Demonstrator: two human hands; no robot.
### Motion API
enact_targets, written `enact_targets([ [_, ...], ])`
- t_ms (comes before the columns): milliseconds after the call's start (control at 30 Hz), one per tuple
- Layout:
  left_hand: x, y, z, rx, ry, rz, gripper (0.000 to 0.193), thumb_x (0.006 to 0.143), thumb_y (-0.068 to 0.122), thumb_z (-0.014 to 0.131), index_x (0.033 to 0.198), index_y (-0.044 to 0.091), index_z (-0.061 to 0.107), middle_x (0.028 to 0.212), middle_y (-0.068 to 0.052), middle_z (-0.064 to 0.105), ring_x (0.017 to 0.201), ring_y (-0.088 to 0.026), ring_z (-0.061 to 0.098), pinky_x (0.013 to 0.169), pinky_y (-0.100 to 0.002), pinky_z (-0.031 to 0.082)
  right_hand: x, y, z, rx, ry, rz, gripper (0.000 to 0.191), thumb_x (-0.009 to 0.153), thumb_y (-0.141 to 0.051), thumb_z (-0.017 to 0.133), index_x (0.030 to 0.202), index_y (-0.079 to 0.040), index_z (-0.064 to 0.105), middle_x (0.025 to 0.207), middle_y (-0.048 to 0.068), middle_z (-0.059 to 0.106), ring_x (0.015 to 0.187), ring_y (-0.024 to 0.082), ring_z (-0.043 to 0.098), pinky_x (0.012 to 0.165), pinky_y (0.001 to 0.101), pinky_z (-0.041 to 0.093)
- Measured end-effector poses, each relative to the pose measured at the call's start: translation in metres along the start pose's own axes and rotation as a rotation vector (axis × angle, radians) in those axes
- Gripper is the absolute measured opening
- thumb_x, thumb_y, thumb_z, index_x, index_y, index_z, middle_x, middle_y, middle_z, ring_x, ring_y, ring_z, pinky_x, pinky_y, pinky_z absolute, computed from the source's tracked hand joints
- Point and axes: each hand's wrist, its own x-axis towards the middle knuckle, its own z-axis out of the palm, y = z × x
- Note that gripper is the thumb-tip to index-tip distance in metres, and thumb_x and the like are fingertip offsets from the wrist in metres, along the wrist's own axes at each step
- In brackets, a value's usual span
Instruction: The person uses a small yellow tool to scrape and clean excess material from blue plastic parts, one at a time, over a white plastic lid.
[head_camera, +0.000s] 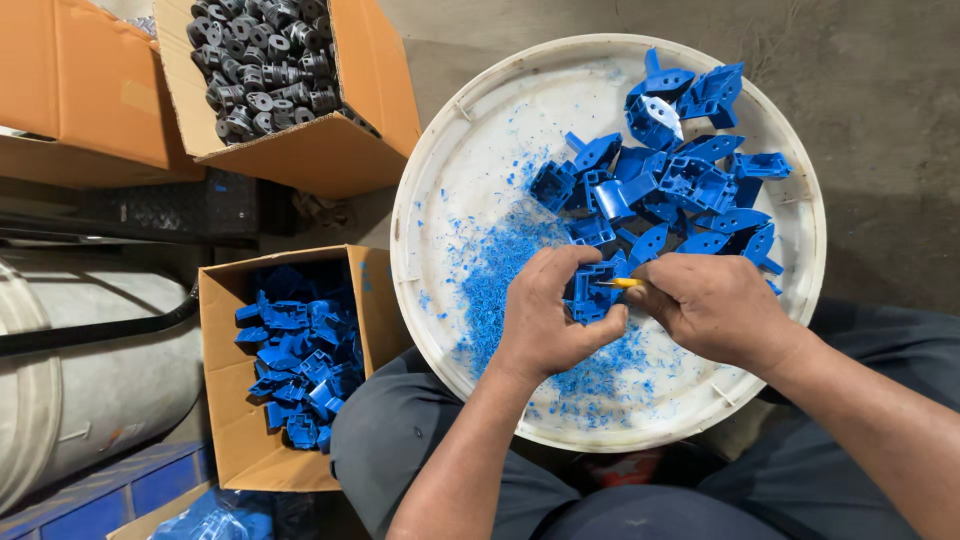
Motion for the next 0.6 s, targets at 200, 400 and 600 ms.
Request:
enact_targets([
  [200,-0.0014,-0.0006,-0.0006,0.003,-0.008,-0.005,0.050,0.069,0.033,0.083,0.110,0.010,0.066,0.096,-0.009,0.069,0.090,-0.028,0.067,0.079,-0.038,0.055,0.0005,-0.0016,0.0015,0.002,0.000,0.000,0.018,0.085,-0.030,0.075,0.084,-0.012,0.071,0.071,0.007,0.068,0.064,0.030,0.066,0.053,0.0443,0.048],
  [400,-0.0007,0.0002,0.0001,0.012,-0.004,-0.006,0.050,0.070,0.033,0.083,0.111,0.010,0.067,0.096,-0.009,0.069,0.090,-0.028,0.068,0.079,-0.038,0.055,0.0005,-0.0014,0.0006,-0.006,-0.005,0.007,0.019,0.086,-0.030,0.074,0.083,-0.012,0.071,0.071,0.007,0.068,0.064,0.030,0.066,0.053,0.0443,0.048],
  [600,-0.0007,0.0003,-0.0010,-0.001,-0.015,-0.014,0.049,0.069,0.032,0.082,0.110,0.010,0.067,0.095,-0.009,0.069,0.089,-0.027,0.067,0.079,-0.038,0.055,-0.0009,-0.0017,0.0010,-0.007,0.003,0.001,0.019,0.086,-0.030,0.074,0.081,-0.011,0.070,0.072,0.007,0.068,0.064,0.030,0.066,0.053,0.0438,0.048],
])
